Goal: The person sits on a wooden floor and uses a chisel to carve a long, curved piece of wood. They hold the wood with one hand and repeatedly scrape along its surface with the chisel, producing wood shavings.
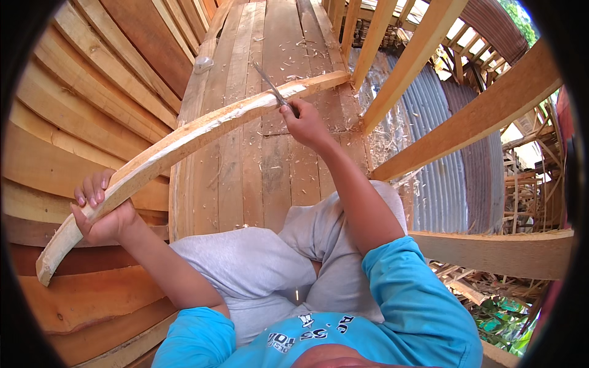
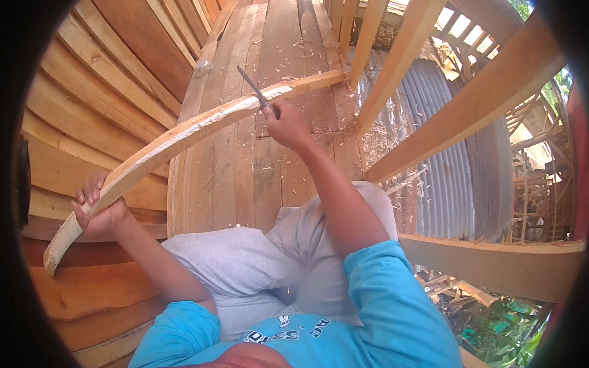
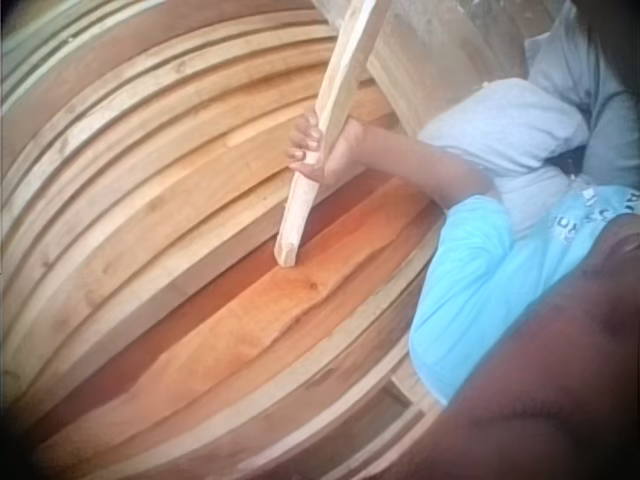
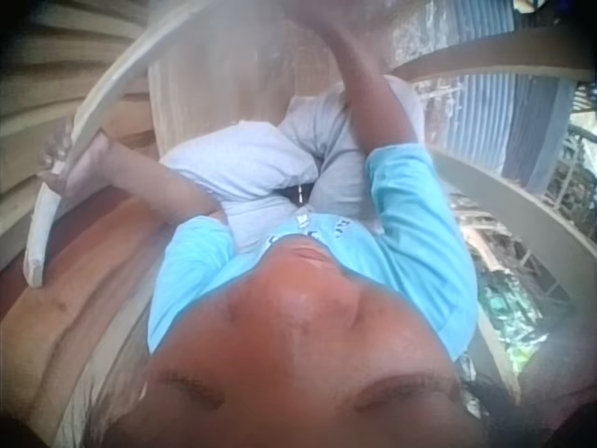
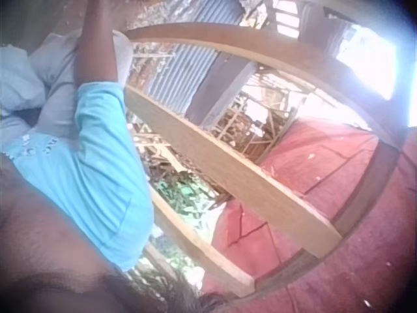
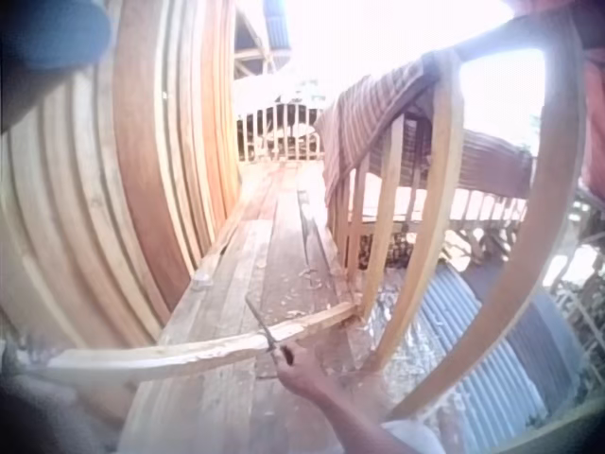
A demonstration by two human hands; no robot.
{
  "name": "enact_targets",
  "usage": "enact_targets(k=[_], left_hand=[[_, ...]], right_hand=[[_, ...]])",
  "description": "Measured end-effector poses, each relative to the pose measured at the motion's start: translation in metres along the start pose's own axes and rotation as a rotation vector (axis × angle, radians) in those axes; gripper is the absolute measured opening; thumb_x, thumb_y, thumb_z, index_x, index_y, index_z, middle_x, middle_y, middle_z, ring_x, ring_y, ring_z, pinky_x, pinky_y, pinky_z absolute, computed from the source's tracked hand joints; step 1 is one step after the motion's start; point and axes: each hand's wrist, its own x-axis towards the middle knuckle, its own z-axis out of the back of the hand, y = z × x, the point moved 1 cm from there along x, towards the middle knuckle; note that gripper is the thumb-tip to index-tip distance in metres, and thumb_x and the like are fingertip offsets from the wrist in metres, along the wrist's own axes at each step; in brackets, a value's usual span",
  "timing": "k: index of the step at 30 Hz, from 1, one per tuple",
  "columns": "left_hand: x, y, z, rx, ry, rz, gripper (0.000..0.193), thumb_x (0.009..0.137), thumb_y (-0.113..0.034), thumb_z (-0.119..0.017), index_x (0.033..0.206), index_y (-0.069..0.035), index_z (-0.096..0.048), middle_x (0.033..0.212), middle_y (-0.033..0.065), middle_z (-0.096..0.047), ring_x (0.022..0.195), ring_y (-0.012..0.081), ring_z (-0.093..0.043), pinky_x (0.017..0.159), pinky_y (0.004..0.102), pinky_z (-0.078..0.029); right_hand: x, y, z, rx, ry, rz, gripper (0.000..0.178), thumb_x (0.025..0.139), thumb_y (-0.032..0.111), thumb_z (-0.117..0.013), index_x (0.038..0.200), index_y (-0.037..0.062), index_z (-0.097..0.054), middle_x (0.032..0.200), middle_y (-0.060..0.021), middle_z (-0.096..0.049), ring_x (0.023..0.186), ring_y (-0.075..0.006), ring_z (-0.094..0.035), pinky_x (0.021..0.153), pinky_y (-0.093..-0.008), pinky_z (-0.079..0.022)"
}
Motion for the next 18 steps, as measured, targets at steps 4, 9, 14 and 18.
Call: enact_targets(k=[4, 9, 14, 18], left_hand=[[0.0, 0.009, 0.01, -0.008, 0.084, -0.017, 0.021, 0.081, -0.025, -0.068, 0.082, -0.018, -0.049, 0.063, -0.005, -0.041, 0.062, 0.0091, -0.045, 0.074, 0.0282, -0.039], [-0.001, 0.023, 0.027, -0.117, 0.192, -0.003, 0.019, 0.08, -0.021, -0.069, 0.083, -0.016, -0.05, 0.064, -0.0049, -0.043, 0.063, 0.0084, -0.046, 0.075, 0.0266, -0.04], [-0.003, 0.025, 0.02, -0.054, 0.166, -0.037, 0.021, 0.078, -0.022, -0.07, 0.085, -0.017, -0.05, 0.065, -0.0055, -0.043, 0.063, 0.0076, -0.046, 0.074, 0.0259, -0.04], [-0.002, 0.03, 0.022, -0.036, 0.183, -0.098, 0.026, 0.076, -0.023, -0.072, 0.088, -0.017, -0.05, 0.066, -0.0062, -0.043, 0.064, 0.0075, -0.046, 0.076, 0.0261, -0.041]], right_hand=[[0.0, -0.002, 0.002, 0.04, -0.018, -0.044, 0.031, 0.094, 0.029, -0.059, 0.106, 0.0011, -0.067, 0.09, -0.0177, -0.069, 0.086, -0.03, -0.066, 0.079, -0.0413, -0.05], [-0.009, 0.011, 0.0, 0.088, 0.002, -0.106, 0.031, 0.093, 0.029, -0.06, 0.106, 0.0011, -0.067, 0.09, -0.0166, -0.07, 0.086, -0.0285, -0.067, 0.078, -0.0407, -0.05], [-0.017, 0.02, 0.003, 0.002, -0.014, -0.087, 0.029, 0.091, 0.027, -0.064, 0.104, 0.0015, -0.067, 0.089, -0.0152, -0.071, 0.081, -0.0256, -0.068, 0.075, -0.0391, -0.051], [-0.02, 0.017, -0.002, 0.017, -0.126, 0.054, 0.022, 0.091, 0.022, -0.066, 0.098, 0.0004, -0.065, 0.078, -0.0084, -0.065, 0.072, -0.0172, -0.06, 0.068, -0.0337, -0.048]])
